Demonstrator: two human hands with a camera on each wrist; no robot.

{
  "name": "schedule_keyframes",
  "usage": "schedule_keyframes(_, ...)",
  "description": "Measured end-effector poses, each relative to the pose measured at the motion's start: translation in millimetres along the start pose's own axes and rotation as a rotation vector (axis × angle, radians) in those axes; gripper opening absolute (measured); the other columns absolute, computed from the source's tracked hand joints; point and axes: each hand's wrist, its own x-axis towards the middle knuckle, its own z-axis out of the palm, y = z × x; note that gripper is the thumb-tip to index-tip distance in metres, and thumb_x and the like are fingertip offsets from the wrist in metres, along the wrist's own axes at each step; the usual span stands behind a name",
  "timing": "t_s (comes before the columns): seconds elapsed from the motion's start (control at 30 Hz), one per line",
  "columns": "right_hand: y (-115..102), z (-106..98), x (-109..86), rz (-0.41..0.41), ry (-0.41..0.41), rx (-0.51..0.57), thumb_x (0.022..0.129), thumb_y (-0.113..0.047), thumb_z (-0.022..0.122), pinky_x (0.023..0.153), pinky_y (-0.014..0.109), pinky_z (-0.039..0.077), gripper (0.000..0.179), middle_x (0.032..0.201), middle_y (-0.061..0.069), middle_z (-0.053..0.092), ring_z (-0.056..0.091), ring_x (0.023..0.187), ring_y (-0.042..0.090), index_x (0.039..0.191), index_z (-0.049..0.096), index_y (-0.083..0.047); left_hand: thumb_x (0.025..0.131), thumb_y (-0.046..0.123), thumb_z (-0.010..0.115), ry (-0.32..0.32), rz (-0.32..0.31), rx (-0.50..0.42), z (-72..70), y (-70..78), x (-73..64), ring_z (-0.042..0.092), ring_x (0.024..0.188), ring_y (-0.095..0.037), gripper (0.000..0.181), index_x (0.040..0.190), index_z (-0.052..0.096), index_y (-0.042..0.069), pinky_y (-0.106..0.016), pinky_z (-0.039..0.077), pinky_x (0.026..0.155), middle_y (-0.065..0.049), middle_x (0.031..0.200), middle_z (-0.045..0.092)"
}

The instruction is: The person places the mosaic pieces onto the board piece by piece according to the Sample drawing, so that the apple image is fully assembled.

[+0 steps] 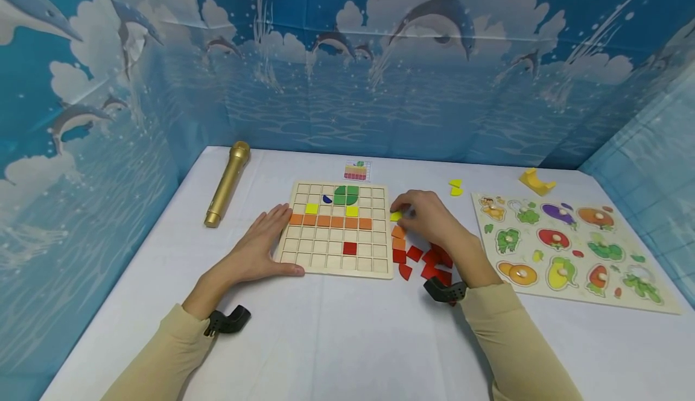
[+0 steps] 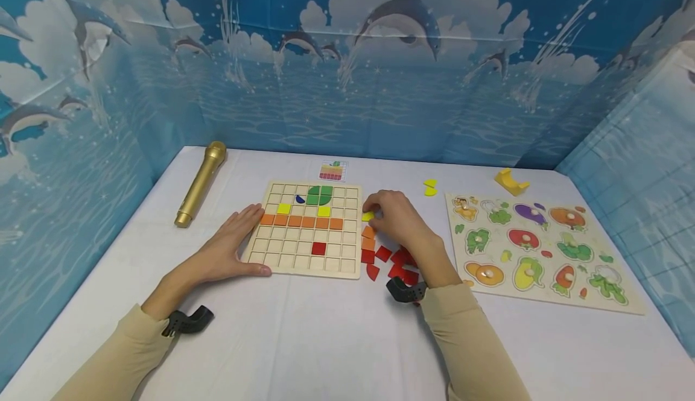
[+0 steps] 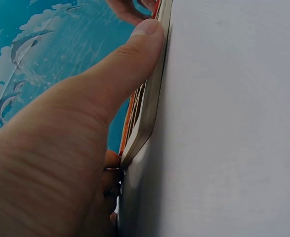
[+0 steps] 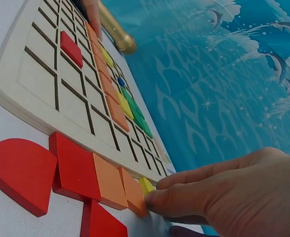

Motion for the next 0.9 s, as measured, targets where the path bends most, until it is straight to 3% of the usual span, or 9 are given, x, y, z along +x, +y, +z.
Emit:
schedule_keyframes(0.13,2.1,0.2,-0.8,0.008,0.018,0.004,0.089,-0.010,0.084,0.094,0.045,0.059,0.032,0.112,0.010,0.073,0.062,0.104,0.028,0.119,0.077,-0.010,0.072,0.070,0.087,0.000,-0.001,0.005,-0.2,0.1,0.4,0.007,0.166,-0.030,0.136,0.168,0.018,0.001,-0.051,0.005,0.135,-0.013,0.178,0.013)
schedule_keyframes(0.5,3.2,-8.3,-1.9,0.015,0.030,-0.031,0.084,-0.012,0.085,0.082,0.039,0.055,0.016,0.092,0.005,0.071,0.060,0.090,0.025,0.096,0.073,-0.011,0.073,0.069,0.086,0.013,0.012,0.011,0.8,0.8,-1.3,0.008,0.165,-0.032,0.135,0.167,0.019,-0.001,-0.052,0.006,0.135,-0.015,0.177,0.014)
schedule_keyframes(0.63,-4.1,-7.6,0.4,0.004,0.027,-0.041,0.082,-0.012,0.085,0.078,0.037,0.053,0.016,0.089,0.006,0.069,0.058,0.087,0.024,0.090,0.071,-0.011,0.073,0.070,0.085,0.016,0.017,0.016,1.4,0.0,-1.6,0.009,0.165,-0.032,0.135,0.167,0.019,-0.001,-0.052,0.006,0.135,-0.015,0.177,0.015)
schedule_keyframes(0.9,-33.4,-1.5,13.2,-0.071,0.046,-0.036,0.080,-0.011,0.088,0.082,0.037,0.057,0.019,0.092,0.008,0.071,0.060,0.089,0.024,0.089,0.070,-0.010,0.073,0.069,0.086,0.027,0.028,0.019,0.2,0.7,-1.9,0.010,0.165,-0.033,0.134,0.167,0.020,-0.002,-0.052,0.007,0.135,-0.016,0.177,0.015)
